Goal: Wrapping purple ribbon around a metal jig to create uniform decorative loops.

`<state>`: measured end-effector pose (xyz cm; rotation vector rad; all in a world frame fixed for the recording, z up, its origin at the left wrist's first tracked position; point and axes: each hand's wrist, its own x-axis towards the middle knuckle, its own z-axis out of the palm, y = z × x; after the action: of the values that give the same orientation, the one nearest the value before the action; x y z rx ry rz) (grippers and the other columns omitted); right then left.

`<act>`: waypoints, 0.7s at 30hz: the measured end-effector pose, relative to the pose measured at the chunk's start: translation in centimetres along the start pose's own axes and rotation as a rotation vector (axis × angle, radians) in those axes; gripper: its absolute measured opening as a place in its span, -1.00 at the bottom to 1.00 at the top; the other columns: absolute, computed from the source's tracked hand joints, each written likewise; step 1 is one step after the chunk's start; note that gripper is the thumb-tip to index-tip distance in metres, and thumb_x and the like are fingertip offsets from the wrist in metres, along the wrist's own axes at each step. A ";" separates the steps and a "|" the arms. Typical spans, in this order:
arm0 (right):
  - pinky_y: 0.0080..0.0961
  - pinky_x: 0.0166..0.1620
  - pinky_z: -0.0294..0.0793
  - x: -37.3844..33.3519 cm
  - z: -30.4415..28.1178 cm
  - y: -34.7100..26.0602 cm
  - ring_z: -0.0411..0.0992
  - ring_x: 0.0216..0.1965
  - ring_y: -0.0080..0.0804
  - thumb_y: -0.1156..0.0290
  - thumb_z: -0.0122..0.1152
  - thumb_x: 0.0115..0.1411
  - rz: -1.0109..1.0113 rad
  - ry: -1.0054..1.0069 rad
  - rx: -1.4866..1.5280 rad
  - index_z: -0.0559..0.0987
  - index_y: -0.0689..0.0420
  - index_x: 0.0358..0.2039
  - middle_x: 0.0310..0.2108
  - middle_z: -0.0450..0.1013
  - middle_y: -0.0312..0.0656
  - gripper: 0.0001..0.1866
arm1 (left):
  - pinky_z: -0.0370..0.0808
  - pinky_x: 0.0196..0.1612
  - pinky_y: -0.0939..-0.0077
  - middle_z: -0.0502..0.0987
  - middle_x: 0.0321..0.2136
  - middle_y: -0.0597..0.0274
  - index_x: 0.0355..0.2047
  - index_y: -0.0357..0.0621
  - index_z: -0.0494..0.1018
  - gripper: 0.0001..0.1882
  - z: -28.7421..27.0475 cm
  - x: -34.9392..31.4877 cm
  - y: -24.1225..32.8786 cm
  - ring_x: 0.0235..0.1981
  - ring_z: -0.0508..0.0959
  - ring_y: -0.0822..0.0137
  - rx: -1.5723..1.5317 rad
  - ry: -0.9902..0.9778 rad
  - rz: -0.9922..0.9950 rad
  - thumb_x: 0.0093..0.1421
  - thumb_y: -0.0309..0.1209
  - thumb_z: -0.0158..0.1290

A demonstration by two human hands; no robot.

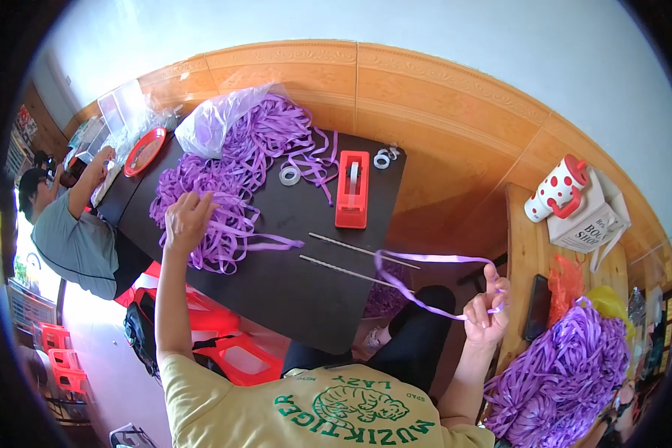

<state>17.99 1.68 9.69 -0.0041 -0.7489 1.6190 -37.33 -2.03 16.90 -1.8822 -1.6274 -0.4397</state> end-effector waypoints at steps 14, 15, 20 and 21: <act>-0.66 -0.47 0.28 2.4 9.6 -0.8 0.34 -0.52 -0.58 0.67 -0.04 -0.01 0.557 -0.468 -0.787 0.54 0.35 -0.29 -0.41 0.50 -0.11 -0.74 | 0.34 0.00 0.30 0.48 -0.12 0.04 -0.06 -0.26 0.42 -0.49 -7.1 4.8 22.3 -0.08 0.46 0.09 -1.364 -0.258 0.014 -0.10 -0.50 0.19; -0.66 -0.47 0.28 2.6 9.5 -0.7 0.34 -0.52 -0.58 0.67 -0.04 -0.01 0.557 -0.464 -0.787 0.54 0.35 -0.29 -0.41 0.50 -0.11 -0.74 | 0.33 0.01 0.31 0.47 -0.11 0.03 -0.06 -0.27 0.43 -0.52 -6.5 4.5 24.9 -0.07 0.45 0.09 -1.473 -0.286 -0.004 -0.05 -0.48 0.19; -0.71 -0.53 0.29 1.6 7.9 -0.8 0.39 -0.56 -0.64 0.68 0.07 0.04 0.535 -0.363 -0.971 0.56 0.27 -0.27 -0.48 0.52 -0.24 -0.78 | 0.43 -0.34 0.61 0.53 -0.46 0.19 -0.19 -0.33 0.48 -0.78 -4.7 3.3 31.4 -0.42 0.52 0.43 -1.868 -0.864 -0.346 0.14 -0.53 0.07; -0.73 -0.55 0.27 1.7 7.2 -1.1 0.38 -0.58 -0.67 0.68 0.10 0.05 0.541 -0.355 -0.985 0.56 0.26 -0.26 -0.46 0.54 -0.21 -0.78 | 0.36 -0.49 0.75 0.50 -0.59 0.28 -0.30 -0.37 0.51 -0.86 -3.7 2.9 31.6 -0.56 0.46 0.58 -1.881 -0.781 -0.398 0.17 -0.55 0.04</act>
<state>15.63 -0.11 16.56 -0.6910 -1.8826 1.5927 -5.61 -4.15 14.31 -3.1697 -2.2961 -2.2136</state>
